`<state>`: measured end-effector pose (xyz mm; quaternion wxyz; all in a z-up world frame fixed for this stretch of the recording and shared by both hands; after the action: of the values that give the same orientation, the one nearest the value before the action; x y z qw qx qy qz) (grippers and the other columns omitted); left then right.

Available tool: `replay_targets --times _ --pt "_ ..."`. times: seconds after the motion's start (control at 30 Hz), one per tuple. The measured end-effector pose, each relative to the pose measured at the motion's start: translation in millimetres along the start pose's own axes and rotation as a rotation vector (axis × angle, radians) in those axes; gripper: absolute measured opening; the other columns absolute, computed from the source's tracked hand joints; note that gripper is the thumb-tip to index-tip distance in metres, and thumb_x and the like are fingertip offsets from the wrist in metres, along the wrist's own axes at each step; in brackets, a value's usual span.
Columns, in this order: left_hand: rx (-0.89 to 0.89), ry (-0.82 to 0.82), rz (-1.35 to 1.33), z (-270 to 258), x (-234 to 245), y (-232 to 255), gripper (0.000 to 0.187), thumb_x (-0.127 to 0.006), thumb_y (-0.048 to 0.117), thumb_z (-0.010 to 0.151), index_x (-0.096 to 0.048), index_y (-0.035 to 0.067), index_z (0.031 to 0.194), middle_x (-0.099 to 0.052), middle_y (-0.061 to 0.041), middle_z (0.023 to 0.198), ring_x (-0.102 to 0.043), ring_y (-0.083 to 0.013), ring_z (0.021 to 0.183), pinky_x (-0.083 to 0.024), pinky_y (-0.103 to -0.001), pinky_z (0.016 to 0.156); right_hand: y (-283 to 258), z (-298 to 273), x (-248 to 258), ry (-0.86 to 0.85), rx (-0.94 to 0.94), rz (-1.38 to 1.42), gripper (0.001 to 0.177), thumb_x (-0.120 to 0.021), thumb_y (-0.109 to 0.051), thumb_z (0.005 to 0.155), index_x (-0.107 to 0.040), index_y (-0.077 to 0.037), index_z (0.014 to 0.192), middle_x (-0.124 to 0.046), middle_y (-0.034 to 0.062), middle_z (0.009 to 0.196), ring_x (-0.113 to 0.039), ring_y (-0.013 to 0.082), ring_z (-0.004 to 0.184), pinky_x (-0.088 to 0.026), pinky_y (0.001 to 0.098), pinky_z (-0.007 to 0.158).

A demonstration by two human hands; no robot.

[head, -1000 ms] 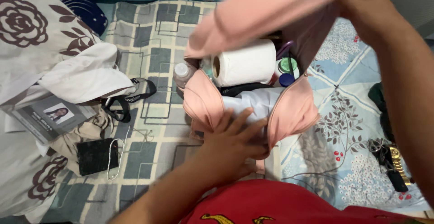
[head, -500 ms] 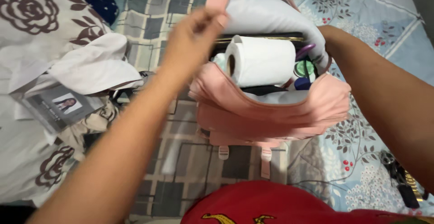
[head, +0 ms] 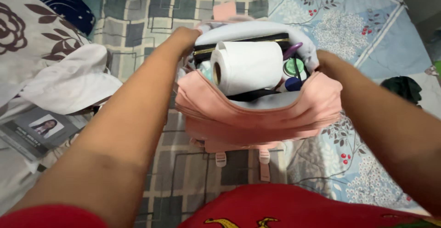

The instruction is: The person packs a pink backpack with daily essentials including a phone, keys, a folded umbrella, a water bottle, and a roll of toilet paper. They place items into various compartments, zip and unzip pockets, and reorganize contents before closing the bag.

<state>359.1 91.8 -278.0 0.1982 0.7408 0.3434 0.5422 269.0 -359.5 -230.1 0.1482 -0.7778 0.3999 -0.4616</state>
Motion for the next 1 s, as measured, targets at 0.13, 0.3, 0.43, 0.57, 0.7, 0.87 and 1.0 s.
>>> replay_targets --times 0.13,0.3,0.43,0.57,0.7,0.87,1.0 --pt "-0.109 0.047 -0.214 -24 14 7 0.057 -0.053 0.053 0.094 -0.069 0.005 0.122 -0.073 -0.019 0.115 -0.071 -0.0374 0.106 -0.054 -0.048 0.089 -4 -22 11 0.126 0.11 0.127 0.05 -0.063 -0.041 0.101 -0.058 -0.016 0.144 -0.065 0.0042 0.122 -0.059 0.019 0.113 -0.047 0.0381 0.091" --pt "-0.552 0.366 -0.088 -170 65 66 0.069 -0.064 0.05 0.1 -0.046 0.009 0.153 -0.047 -0.022 0.152 -0.055 -0.0383 0.13 -0.048 -0.045 0.106 -69 -130 68 0.199 0.665 0.258 0.049 -0.058 -0.045 0.102 -0.059 -0.017 0.141 -0.065 0.0022 0.125 -0.058 0.0171 0.118 -0.046 0.0366 0.097" --pt "-0.509 -0.05 -0.209 -288 52 101 0.053 -0.066 0.053 0.092 -0.072 0.013 0.125 -0.062 -0.011 0.144 -0.064 -0.0263 0.127 -0.051 -0.039 0.102 -84 -215 41 -0.043 0.831 -0.1 0.058 -0.031 -0.058 0.105 -0.067 -0.02 0.131 -0.068 0.0012 0.128 -0.058 0.0164 0.124 -0.04 0.0354 0.108" --pt "-0.641 -0.02 -0.066 -365 58 125 0.036 -0.073 0.041 0.086 -0.08 0.014 0.109 -0.053 -0.009 0.152 -0.061 -0.0306 0.127 -0.054 -0.04 0.098 -48 -243 4 -0.194 0.429 -0.106 0.052 -0.049 -0.057 0.103 -0.075 -0.023 0.133 -0.072 0.0156 0.104 -0.068 0.0339 0.094 -0.06 0.0519 0.088" --pt "-0.663 -0.003 0.117 -398 38 113 0.033 -0.078 0.031 0.081 -0.077 0.018 0.111 -0.052 -0.01 0.149 -0.062 -0.0299 0.122 -0.051 -0.042 0.101 -45 -293 -19 -0.002 0.929 -0.365 0.042 -0.067 -0.049 0.086 -0.077 -0.024 0.117 -0.075 0.0021 0.103 -0.066 0.0237 0.098 -0.051 0.0467 0.09" --pt "-0.919 0.249 0.235 -428 -10 76 0.041 -0.074 0.022 0.089 -0.066 0.02 0.129 -0.056 -0.006 0.141 -0.049 -0.0313 0.135 -0.035 -0.052 0.114 -22 -336 -52 0.364 1.31 -0.541 0.049 -0.079 -0.042 0.078 -0.071 -0.024 0.122 -0.064 0.0088 0.1 -0.058 0.028 0.102 -0.043 0.0477 0.09" --pt "-0.912 0.436 0.371 -429 -56 38 0.049 -0.071 0.018 0.085 -0.061 0.023 0.133 -0.049 -0.009 0.151 -0.044 -0.0321 0.14 -0.032 -0.053 0.116 3 -343 -86 0.508 1.372 -0.579 0.047 -0.078 -0.034 0.081 -0.068 -0.031 0.127 -0.057 0.0113 0.11 -0.054 0.0348 0.117 -0.042 0.0497 0.092"
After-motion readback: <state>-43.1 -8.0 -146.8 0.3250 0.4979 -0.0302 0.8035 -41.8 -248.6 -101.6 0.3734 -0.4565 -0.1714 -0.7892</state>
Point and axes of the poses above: each hand's wrist, its own z-axis towards the middle knuckle, its own x-axis out of the back of the hand, y = z × x, the point moved 7 cm from there along z, towards the middle knuckle
